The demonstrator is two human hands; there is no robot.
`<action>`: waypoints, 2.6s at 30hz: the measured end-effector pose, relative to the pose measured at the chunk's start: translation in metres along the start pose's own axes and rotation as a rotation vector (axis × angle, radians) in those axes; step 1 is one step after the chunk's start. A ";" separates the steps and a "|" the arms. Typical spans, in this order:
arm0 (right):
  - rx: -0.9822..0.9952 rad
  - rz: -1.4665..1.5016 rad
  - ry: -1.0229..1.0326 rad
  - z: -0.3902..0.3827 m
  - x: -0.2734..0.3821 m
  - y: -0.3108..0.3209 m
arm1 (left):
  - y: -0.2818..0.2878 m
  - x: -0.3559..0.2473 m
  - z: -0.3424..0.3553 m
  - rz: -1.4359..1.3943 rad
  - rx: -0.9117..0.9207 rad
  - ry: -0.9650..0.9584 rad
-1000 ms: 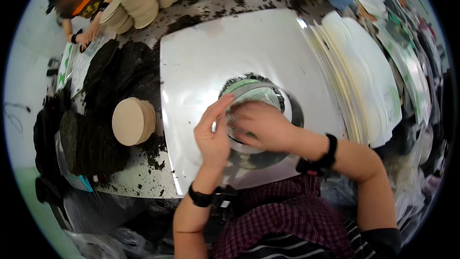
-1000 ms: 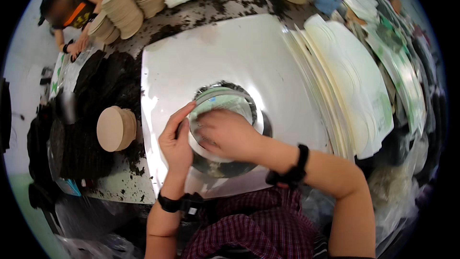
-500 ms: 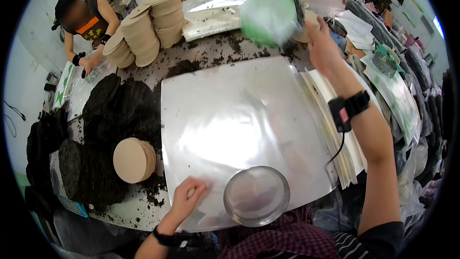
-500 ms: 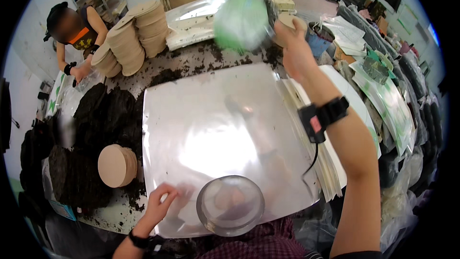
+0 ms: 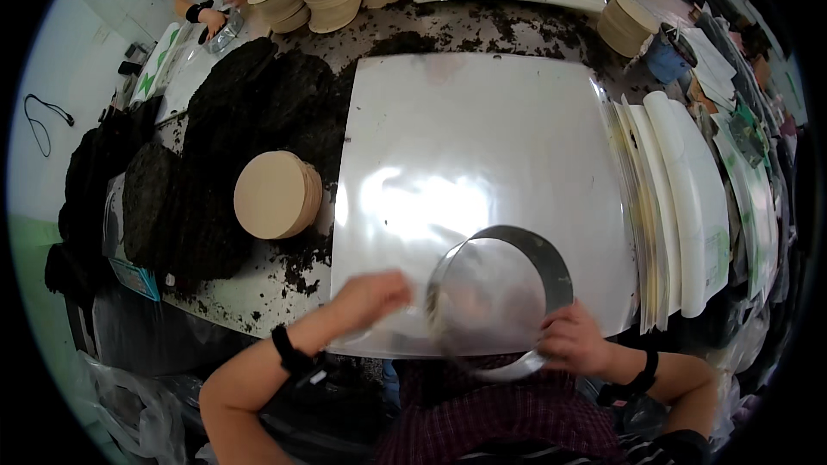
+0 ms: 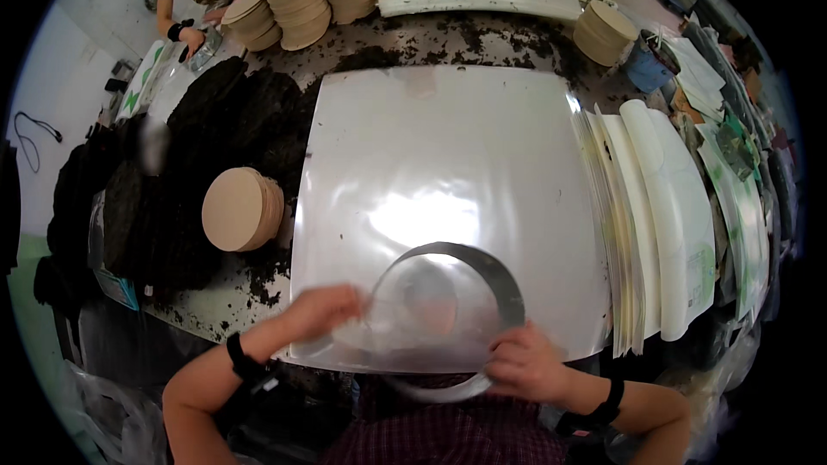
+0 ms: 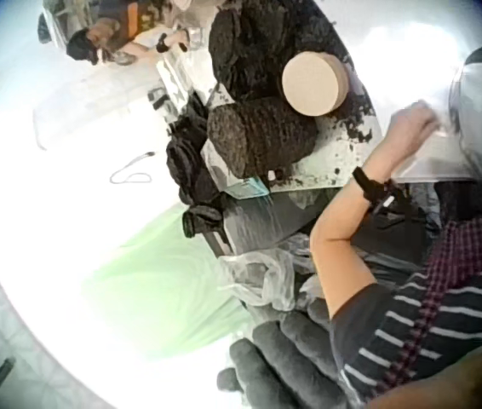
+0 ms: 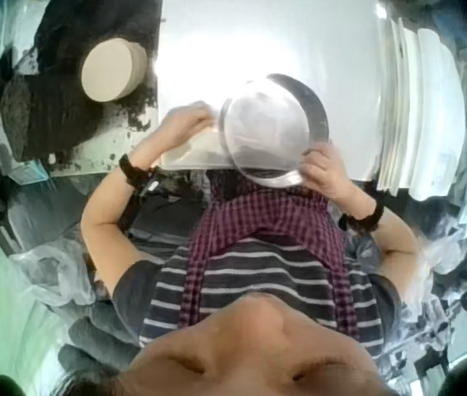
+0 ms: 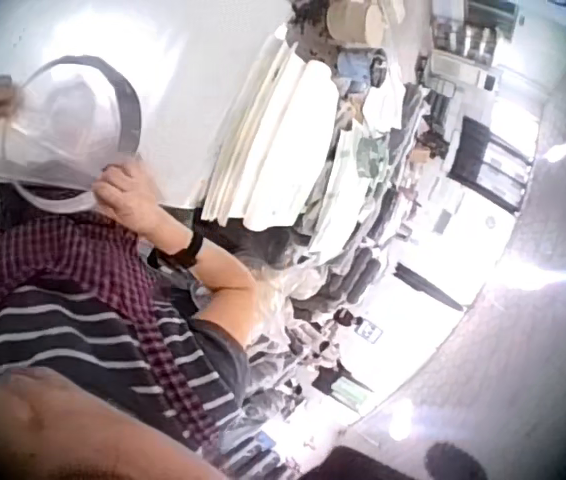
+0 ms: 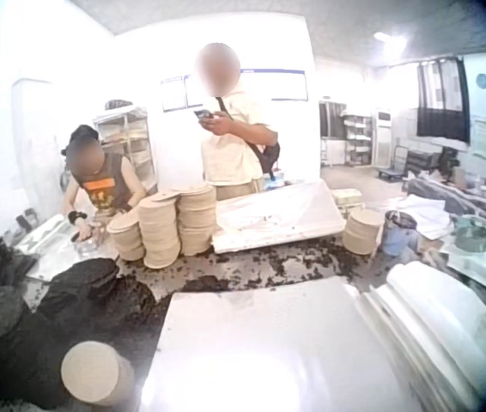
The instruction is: The person is wrapping compressed tea cakes by placing them on plastic sheets over a mold, pressing them into shape, and then folding paper layers and labels around each cake.
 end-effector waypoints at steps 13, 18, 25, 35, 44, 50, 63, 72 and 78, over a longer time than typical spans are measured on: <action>0.311 0.462 0.009 -0.014 0.022 -0.042 | 0.006 -0.064 -0.054 0.203 0.112 -0.153; 0.318 0.014 -0.216 0.012 0.012 -0.035 | -0.004 0.000 -0.047 0.252 0.021 -0.110; 0.016 -0.264 0.147 0.253 -0.083 0.036 | 0.136 0.060 -0.053 0.483 -0.986 0.332; 0.244 -0.448 0.157 0.560 -0.244 -0.142 | 0.186 0.066 -0.065 0.238 -0.851 0.236; 0.248 -0.659 0.578 0.571 -0.235 -0.027 | 0.194 0.053 -0.076 0.305 -0.940 0.147; -0.282 -0.705 0.287 0.404 -0.248 0.132 | 0.151 -0.050 -0.013 0.051 -1.005 -0.398; -1.292 1.043 -0.884 0.111 -0.257 0.191 | -0.040 -0.150 0.228 0.601 -0.102 -0.056; -0.856 0.614 -0.870 0.029 -0.251 0.115 | 0.072 -0.201 0.173 -0.248 -0.536 -0.336; -0.427 -0.188 -0.540 0.048 -0.236 0.100 | 0.014 -0.189 0.192 0.544 -0.394 -0.286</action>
Point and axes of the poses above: each hand's wrist, its own z-axis towards the middle knuckle, its own y-axis out of the back of the hand, x = y × z, the point moved 5 cm from there along z, towards the middle knuckle, and after that the axes turned 15 degrees about y, right-handed, at the moved point
